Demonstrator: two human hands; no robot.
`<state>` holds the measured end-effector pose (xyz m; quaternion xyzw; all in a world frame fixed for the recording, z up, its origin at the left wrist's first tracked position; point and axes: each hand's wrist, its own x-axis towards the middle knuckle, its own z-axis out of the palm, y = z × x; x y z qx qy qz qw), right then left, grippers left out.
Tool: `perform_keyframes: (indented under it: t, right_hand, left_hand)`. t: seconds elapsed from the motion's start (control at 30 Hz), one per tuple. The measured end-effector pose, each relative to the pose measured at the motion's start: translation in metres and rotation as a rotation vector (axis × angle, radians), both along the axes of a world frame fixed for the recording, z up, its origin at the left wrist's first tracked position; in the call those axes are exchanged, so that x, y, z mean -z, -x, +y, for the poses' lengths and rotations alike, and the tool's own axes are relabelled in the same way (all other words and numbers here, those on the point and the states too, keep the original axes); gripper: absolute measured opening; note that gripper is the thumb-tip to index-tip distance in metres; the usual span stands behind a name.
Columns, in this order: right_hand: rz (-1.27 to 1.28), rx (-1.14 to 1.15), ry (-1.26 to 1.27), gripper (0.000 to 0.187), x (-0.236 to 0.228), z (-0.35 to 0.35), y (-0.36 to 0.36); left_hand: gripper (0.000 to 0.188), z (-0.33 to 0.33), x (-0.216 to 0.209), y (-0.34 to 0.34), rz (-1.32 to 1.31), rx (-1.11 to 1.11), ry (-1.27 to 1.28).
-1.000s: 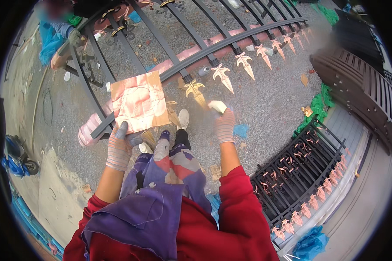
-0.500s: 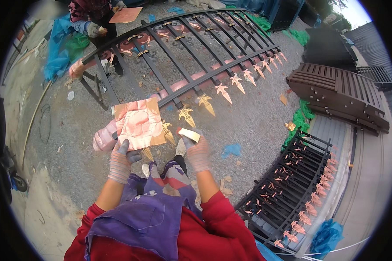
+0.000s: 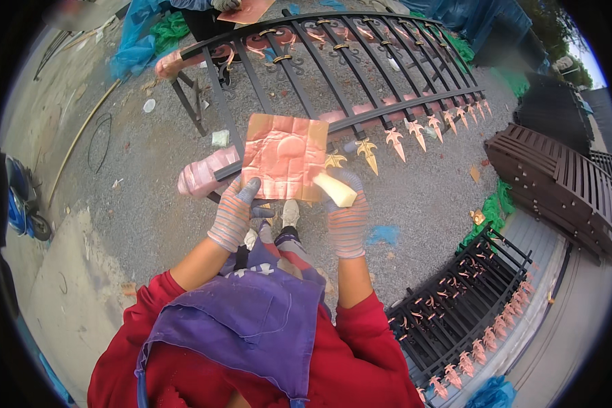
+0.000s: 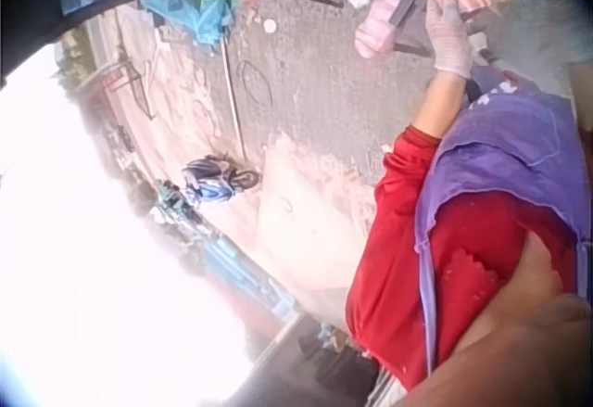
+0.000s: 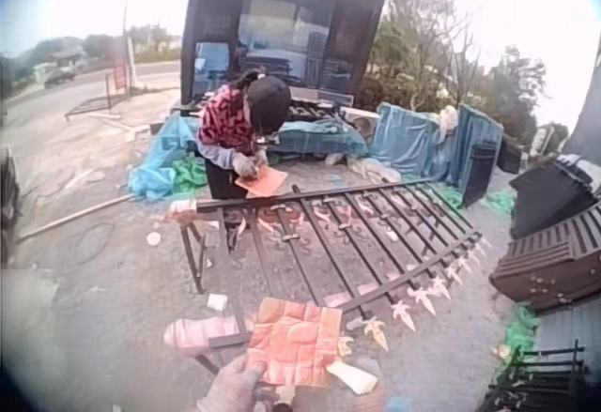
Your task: The person applies pink paint to a metal gate using a brush, repeatedly dipping the brush into a paint container held in the other hand. The person works on the decorative elements of the gate, moving along its length to cover different sections.
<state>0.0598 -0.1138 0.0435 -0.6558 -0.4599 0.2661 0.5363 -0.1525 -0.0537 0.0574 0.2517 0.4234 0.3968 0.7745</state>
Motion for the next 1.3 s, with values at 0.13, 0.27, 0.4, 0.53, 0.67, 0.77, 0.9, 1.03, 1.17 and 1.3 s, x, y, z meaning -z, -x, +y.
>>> perform_keyframes:
  t: [0.13,0.27,0.4,0.53,0.67,0.77,0.9,1.03,1.17,1.3]
  right_hand:
    - [-0.425,-0.040,-0.045,0.036,-0.013,0.005,-0.004]
    - [-0.148,-0.045,0.004,0.034,-0.011,0.023,-0.013]
    - [-0.244,-0.185,0.034,0.038,-0.028,0.039,-0.009]
    - [-0.600,-0.122,-0.038,0.032,-0.033,0.054,0.002]
    - [-0.720,-0.123,0.114,0.025,-0.003,0.051,-0.006]
    - [-0.553,-0.169,0.091,0.029,-0.021,0.060,-0.008]
    - [-0.262,-0.143,0.104,0.032,0.001,0.068,-0.028]
    - [-0.460,-0.279,0.052,0.030,-0.012,0.066,-0.018]
    - [-0.350,-0.132,0.191,0.031,0.021,0.051,-0.044]
    - [-0.336,-0.270,0.243,0.027,0.014,0.055,-0.046]
  left_hand:
    - [0.038,0.001,-0.003,-0.006,0.017,0.000,-0.026]
    - [0.041,0.004,-0.003,-0.009,0.055,0.014,-0.031]
    - [0.045,0.006,0.009,-0.016,0.104,0.026,-0.065]
    - [0.044,0.010,0.027,-0.028,0.181,0.052,-0.105]
    - [0.031,0.012,0.031,-0.045,0.316,-0.024,-0.228]
    - [0.030,0.015,0.038,-0.049,0.365,-0.023,-0.286]
    - [0.029,0.014,0.057,-0.061,0.355,-0.048,-0.312]
    - [0.027,0.016,0.057,-0.064,0.465,0.024,-0.276]
    - [0.039,0.020,0.057,-0.063,0.562,0.211,-0.304]
    - [0.038,0.021,0.060,-0.068,0.457,0.186,-0.181]
